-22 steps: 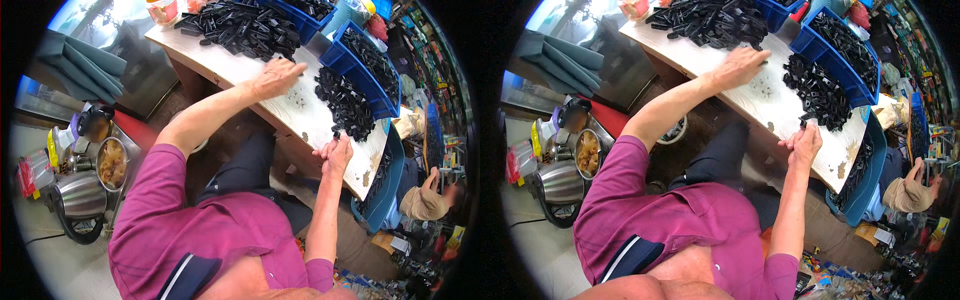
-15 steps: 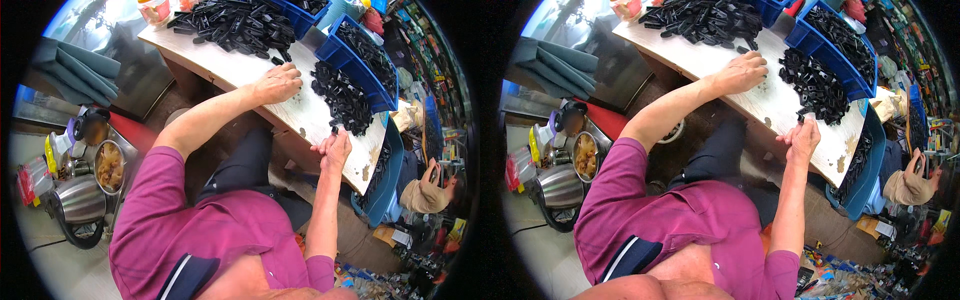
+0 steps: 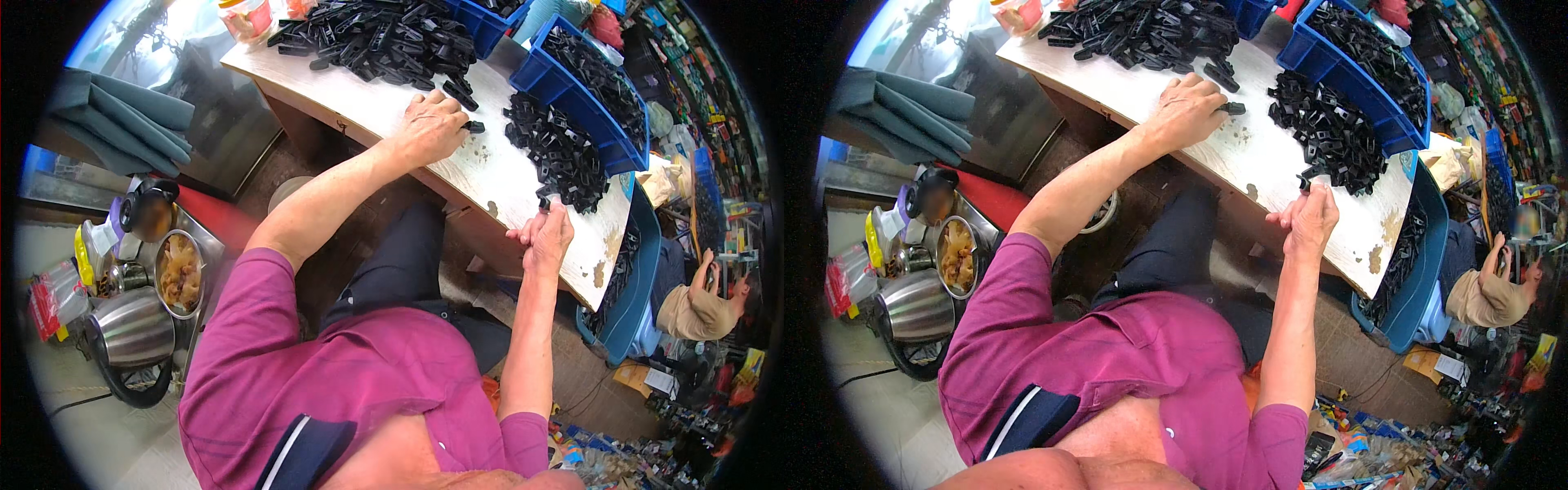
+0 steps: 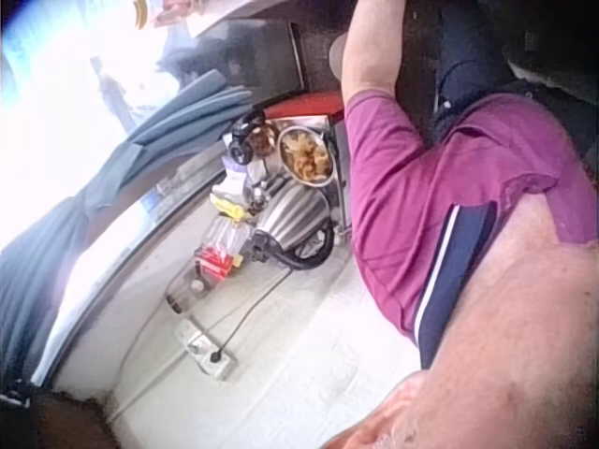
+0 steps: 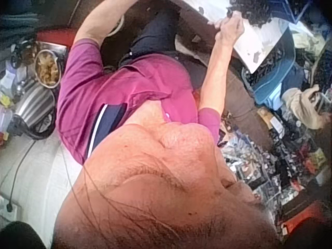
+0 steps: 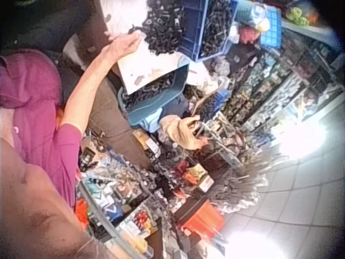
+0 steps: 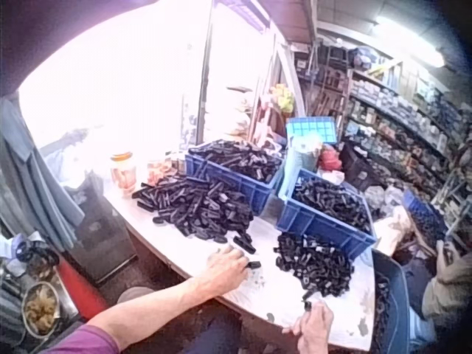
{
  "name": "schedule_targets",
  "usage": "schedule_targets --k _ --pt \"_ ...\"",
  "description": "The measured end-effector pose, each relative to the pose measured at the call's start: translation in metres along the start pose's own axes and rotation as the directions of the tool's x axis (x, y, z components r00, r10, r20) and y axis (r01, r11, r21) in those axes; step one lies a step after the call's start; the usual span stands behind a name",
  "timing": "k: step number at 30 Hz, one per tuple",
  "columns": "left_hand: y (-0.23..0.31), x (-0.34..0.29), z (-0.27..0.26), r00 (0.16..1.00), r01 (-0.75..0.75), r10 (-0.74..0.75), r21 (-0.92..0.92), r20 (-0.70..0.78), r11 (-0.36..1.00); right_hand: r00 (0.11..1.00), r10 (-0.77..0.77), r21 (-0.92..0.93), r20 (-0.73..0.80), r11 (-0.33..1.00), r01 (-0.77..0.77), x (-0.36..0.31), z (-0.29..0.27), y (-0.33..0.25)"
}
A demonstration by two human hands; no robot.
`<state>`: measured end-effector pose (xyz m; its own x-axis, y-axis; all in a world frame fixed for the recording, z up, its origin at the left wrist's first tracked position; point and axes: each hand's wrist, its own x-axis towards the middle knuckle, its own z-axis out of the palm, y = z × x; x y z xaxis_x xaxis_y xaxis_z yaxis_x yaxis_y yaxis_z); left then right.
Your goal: The person assembles small black plastic components by taking pieces from piles on the desk and connecting them together by hand.
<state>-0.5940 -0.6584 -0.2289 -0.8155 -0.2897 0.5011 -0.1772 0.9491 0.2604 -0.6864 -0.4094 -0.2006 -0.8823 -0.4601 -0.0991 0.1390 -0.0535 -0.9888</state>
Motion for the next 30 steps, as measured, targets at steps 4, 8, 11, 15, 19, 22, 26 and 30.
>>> schedule_targets --k 4,8,11,15,19,22,26,30 --pt "0.003 -0.004 0.0 0.996 0.045 -0.044 0.011 -0.072 0.999 1.0 0.013 0.01 -0.024 1.0 -0.013 0.001 0.001 -0.001" --pt "0.026 -0.008 -0.001 0.989 0.138 -0.146 -0.234 -0.015 0.962 0.998 0.011 0.04 -0.058 0.999 -0.009 0.002 0.002 0.001" --pt "0.062 -0.017 -0.003 0.984 0.137 -0.179 -0.604 -0.01 0.785 0.992 0.019 0.075 -0.123 0.997 -0.01 0.002 0.003 0.001" --pt "0.096 -0.023 0.009 0.983 0.182 -0.117 -0.834 0.141 0.521 0.987 -0.017 0.091 -0.158 0.995 0.032 0.004 -0.002 0.007" --pt "0.115 -0.021 0.02 0.984 0.175 -0.091 -0.881 0.151 0.439 0.98 -0.044 0.052 -0.195 0.997 0.056 0.0 0.006 0.005" --pt "0.117 -0.017 0.024 0.967 0.252 -0.132 -0.884 0.217 0.394 0.982 -0.041 0.034 -0.183 0.998 0.048 -0.001 0.004 0.005" --pt "0.118 -0.016 0.023 0.948 0.308 -0.199 -0.877 0.25 0.369 0.984 -0.086 -0.012 -0.158 0.996 0.085 -0.003 0.003 0.006" --pt "0.133 -0.013 0.028 0.936 0.329 -0.256 -0.863 0.243 0.384 0.978 -0.09 0.001 -0.189 0.996 0.092 -0.002 0.002 0.009"
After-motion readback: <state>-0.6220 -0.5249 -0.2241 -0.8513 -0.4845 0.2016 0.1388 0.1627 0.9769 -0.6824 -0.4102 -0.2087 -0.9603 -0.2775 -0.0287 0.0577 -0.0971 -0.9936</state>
